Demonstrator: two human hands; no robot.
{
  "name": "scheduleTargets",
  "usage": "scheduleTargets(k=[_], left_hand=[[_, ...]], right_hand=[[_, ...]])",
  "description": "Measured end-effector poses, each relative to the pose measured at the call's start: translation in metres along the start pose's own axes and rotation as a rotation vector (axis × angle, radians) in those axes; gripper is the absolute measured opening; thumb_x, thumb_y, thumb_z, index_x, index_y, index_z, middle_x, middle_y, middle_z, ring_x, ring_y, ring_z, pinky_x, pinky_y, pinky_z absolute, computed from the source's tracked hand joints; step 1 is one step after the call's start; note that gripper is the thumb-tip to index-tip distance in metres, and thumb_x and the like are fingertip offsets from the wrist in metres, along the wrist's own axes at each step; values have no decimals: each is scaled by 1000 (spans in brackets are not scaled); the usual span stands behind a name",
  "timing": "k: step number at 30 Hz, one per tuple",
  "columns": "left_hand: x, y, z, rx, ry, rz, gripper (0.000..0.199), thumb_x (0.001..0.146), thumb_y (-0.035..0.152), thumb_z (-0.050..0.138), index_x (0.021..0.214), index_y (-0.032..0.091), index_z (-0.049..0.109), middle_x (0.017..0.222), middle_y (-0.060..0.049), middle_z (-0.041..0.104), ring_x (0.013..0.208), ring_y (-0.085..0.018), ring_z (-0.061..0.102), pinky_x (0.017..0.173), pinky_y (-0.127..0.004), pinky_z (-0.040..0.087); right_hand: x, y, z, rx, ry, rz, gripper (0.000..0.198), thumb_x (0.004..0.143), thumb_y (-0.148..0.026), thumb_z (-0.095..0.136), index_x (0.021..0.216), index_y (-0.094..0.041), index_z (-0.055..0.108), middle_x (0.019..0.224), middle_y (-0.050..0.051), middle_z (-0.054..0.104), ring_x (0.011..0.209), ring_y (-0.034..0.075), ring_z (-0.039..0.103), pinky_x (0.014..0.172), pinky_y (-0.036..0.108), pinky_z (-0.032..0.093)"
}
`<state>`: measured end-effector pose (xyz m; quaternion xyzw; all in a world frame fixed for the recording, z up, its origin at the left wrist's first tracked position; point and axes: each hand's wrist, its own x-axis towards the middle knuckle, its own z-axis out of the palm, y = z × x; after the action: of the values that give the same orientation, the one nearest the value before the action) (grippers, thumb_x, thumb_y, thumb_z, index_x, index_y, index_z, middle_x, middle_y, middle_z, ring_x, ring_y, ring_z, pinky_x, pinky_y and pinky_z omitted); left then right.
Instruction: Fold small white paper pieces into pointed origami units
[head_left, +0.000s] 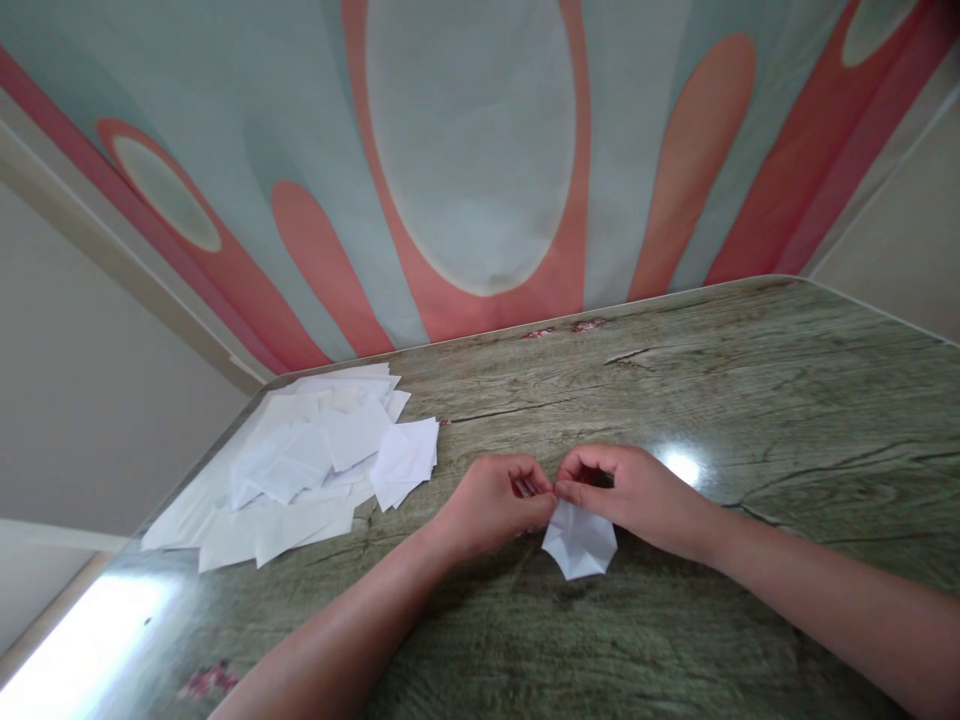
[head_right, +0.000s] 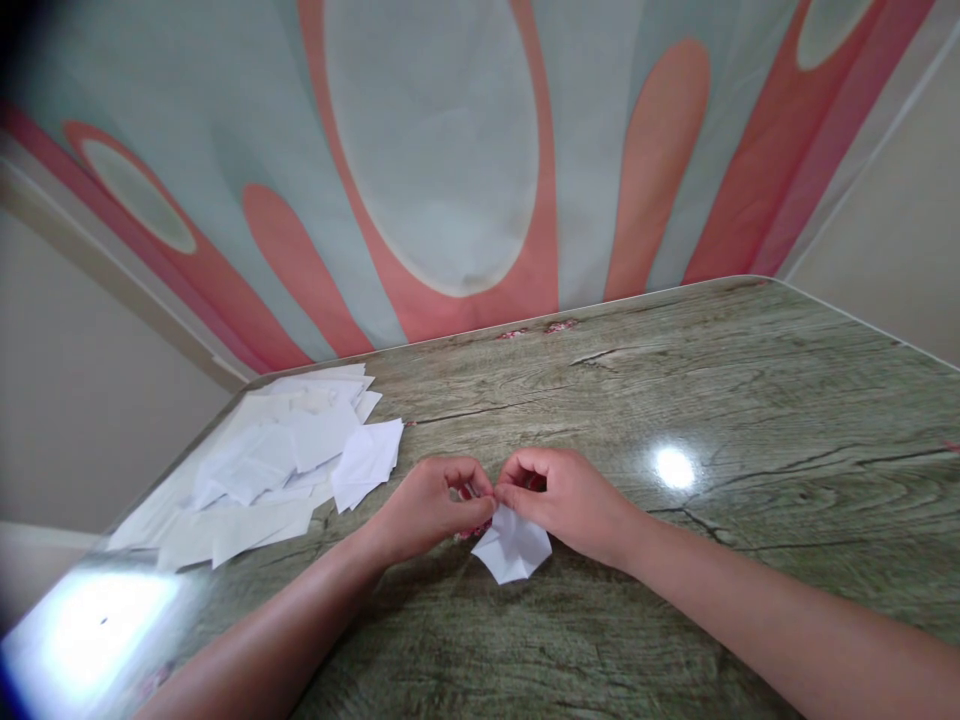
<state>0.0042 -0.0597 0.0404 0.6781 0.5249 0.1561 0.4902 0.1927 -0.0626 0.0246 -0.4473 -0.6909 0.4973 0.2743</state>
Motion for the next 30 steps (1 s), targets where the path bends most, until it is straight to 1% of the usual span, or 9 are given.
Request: scheduleTargets(k=[4, 6, 10, 12, 15, 18, 22, 25, 30], left_hand=[[0, -1, -2, -87, -60, -19, 14, 76, 29, 57, 73, 16, 59, 58, 2, 59, 50, -9, 51, 46, -18, 37], [2, -2, -3, -100, -32, -19, 14, 77, 29, 57, 73, 16, 59, 58, 2, 59, 49, -8, 50, 47, -18, 37], [9, -10, -4, -110, 204, 32, 7, 73, 21, 59, 71, 16, 55, 62, 3, 59, 54, -8, 55, 52, -19, 41], [13, -14, -5, -199, 283, 81, 12, 70, 15, 60, 80, 18, 54, 62, 6, 57, 54, -9, 57, 54, -19, 43], [15, -15, -5, -263, 279, 146, 21, 71, 11, 56, 90, 19, 57, 63, 7, 57, 53, -9, 58, 55, -19, 45], [11, -11, -7, -175, 237, 117, 14, 76, 14, 54, 81, 17, 67, 68, 2, 65, 62, -11, 62, 62, -21, 48], [6, -7, -11, -17, 193, 124, 21, 81, 19, 56, 94, 19, 72, 85, -1, 73, 79, -15, 67, 75, -26, 51], [3, -9, -12, 160, 240, 263, 20, 82, 19, 60, 97, 22, 72, 93, -2, 73, 85, -17, 67, 80, -28, 51], [3, -16, -11, 438, 301, 562, 20, 87, 13, 53, 98, 18, 70, 88, -5, 71, 82, -16, 65, 75, -28, 49]], right_hand=[[2, 3, -3, 51, -61, -2, 17, 86, -34, 56, 82, -19, 63, 75, -1, 64, 70, 13, 57, 61, 25, 43], [1, 2, -5, 34, -13, -35, 17, 88, -34, 53, 84, -19, 62, 78, -1, 65, 72, 14, 58, 64, 26, 45], [-4, -3, -5, -164, 268, -286, 10, 90, -26, 51, 92, -21, 60, 93, 2, 65, 90, 17, 59, 82, 33, 45], [-8, -4, -2, -253, 273, -417, 13, 87, -26, 56, 99, -22, 59, 100, 4, 64, 96, 19, 57, 86, 35, 44], [-9, 0, 6, -437, 238, -545, 33, 81, -27, 66, 111, -23, 56, 108, 6, 64, 103, 23, 55, 91, 41, 41], [-5, 8, 9, -508, 274, -550, 24, 82, -18, 63, 106, -24, 59, 101, 3, 67, 98, 21, 58, 89, 40, 41], [1, 12, 4, -454, 316, -457, 9, 82, -14, 62, 85, -23, 62, 86, 1, 68, 87, 19, 60, 83, 37, 42], [3, 12, -1, -375, 294, -353, 9, 79, -14, 63, 81, -22, 62, 81, 0, 66, 82, 19, 59, 79, 35, 43], [3, 12, -6, -242, 195, -238, 10, 79, -14, 61, 84, -23, 63, 87, -1, 65, 86, 18, 59, 79, 32, 44]])
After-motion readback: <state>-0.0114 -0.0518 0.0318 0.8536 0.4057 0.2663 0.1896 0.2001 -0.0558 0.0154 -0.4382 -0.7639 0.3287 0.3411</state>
